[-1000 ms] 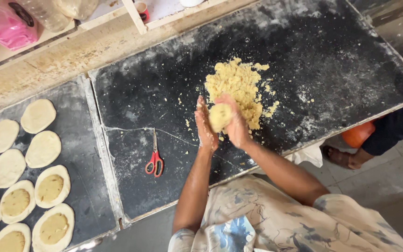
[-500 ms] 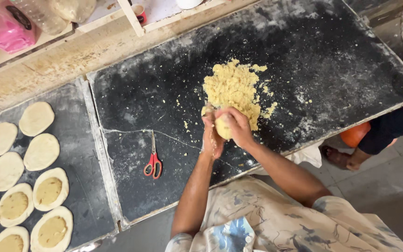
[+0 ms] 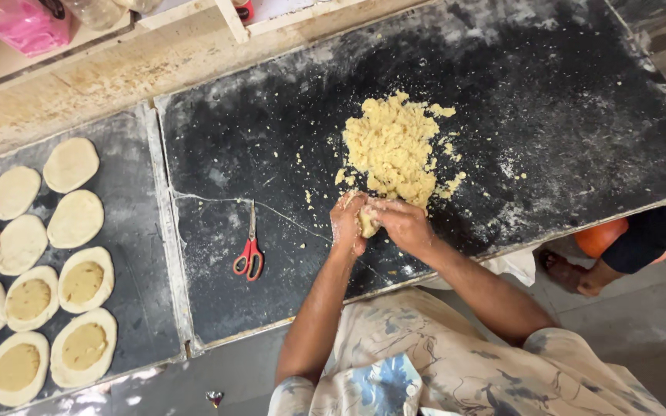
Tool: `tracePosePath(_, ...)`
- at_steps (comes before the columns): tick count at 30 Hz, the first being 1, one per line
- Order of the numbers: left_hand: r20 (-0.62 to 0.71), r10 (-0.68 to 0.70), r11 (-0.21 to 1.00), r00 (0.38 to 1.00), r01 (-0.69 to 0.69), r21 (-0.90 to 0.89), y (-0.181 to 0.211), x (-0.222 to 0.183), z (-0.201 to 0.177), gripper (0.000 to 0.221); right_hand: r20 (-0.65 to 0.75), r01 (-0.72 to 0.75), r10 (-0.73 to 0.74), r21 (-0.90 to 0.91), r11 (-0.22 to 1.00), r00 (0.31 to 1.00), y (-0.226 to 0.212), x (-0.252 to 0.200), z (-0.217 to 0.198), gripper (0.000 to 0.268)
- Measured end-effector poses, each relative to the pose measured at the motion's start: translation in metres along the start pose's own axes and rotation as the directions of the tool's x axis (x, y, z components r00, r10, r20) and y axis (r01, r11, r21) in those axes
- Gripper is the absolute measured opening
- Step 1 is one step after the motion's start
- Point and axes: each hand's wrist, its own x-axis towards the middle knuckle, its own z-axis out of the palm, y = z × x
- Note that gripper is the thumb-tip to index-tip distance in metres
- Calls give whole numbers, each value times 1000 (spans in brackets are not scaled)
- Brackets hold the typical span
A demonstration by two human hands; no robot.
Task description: The person prepares stuffed dough balls by picking up portions of yellow filling, rolling them into small spheres by hand, and then placing each sphere into the center of a flattened dough disc before folding the dough edges over the filling.
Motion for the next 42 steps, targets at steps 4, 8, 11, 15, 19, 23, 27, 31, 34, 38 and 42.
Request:
tracePosePath(4,175,-231,921,957,273,-279,3,-4,0,17,170,-295,262,208,933,950,17,21,-33,21)
tracePosePath(8,215,-269,811,939,342,-476,5,-18,12,42,113,-10,-9,171,985,994,17,31,-49,26)
tracePosePath(11,218,-259,759,941,338,-557,2,-25,36,70,10,12,-18,444,896,1000,15,21,-17,32)
tracePosePath(15,171,-204,780,964,266,-567,13,-30,58,87,-169,43,12,314,949,986,34,5,19,33)
tracePosePath(19,-31,-309,873,951,270,-407,26,-34,61,65,133,-330,398,812,481,908,44,9,25,44)
tracePosePath(23,-14,-62,920,998,51,-387,22,-25,54,43,275,-3,-36,141,990,961,36,12,-3,59)
tracePosePath(27,-64,-162,940,985,134,-314,-7,-21,30,30,162,35,-73,225,974,984,33,4,-22,38)
tracePosePath(31,-112,-116,930,987,68,-361,-39,-6,25,18,176,27,-48,119,993,983,40,1,-16,25)
tracePosePath(34,-85,-176,920,981,133,-370,-41,-3,23,21,298,-200,124,239,950,947,52,16,-21,17)
tracePosePath(38,116,-201,831,973,233,-505,-29,-22,17,34,314,-238,95,456,858,945,61,31,-48,19)
tracePosePath(42,93,-293,784,952,294,-547,-24,-27,32,72,123,37,-84,347,937,989,42,22,-45,24)
